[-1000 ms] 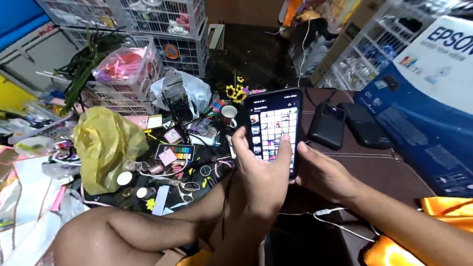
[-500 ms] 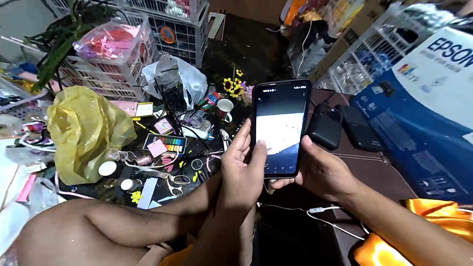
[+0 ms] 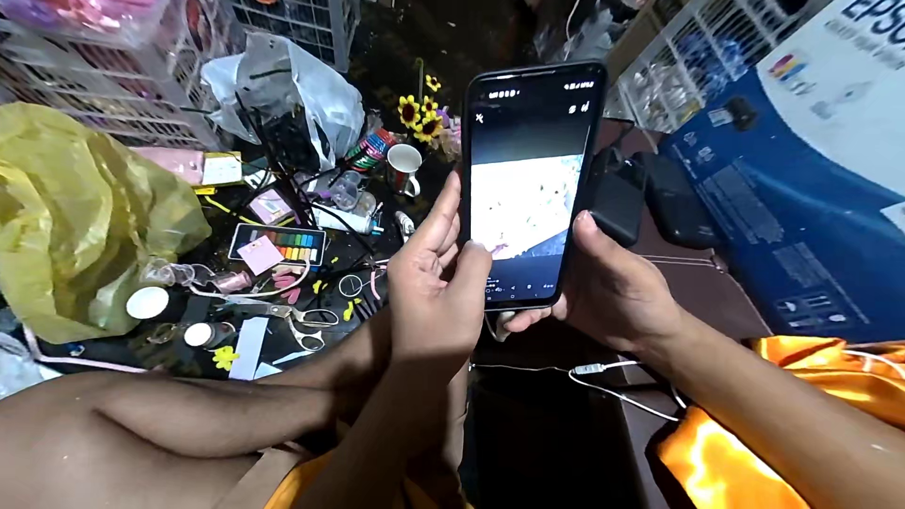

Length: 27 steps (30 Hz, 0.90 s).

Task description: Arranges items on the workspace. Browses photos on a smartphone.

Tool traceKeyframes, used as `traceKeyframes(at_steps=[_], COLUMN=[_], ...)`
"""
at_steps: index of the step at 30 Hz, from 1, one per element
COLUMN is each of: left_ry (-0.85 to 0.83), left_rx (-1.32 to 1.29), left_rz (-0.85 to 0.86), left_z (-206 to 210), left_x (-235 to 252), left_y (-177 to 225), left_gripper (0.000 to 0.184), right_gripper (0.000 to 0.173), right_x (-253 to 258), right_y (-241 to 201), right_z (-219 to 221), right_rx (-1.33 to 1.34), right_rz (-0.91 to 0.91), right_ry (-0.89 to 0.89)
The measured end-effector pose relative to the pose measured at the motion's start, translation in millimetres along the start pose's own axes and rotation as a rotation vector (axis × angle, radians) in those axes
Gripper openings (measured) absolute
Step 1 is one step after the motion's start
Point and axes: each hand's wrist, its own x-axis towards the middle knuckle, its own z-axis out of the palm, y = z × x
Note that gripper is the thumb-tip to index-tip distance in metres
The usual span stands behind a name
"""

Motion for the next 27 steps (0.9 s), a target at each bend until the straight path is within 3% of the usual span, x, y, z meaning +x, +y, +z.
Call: traceKeyframes(at_steps=[27], left_ry=[-0.010], left_rx=[0.007], left_rz=[0.054], left_z=[2.0], left_x=[0.9], left_y=[-2.0], left_gripper=[0.062], right_gripper=[0.044], right_x=[0.0], right_y=[-1.2], right_z=[-0.4], right_rx=[0.017], right_rz=[0.013], right_ry=[0.008])
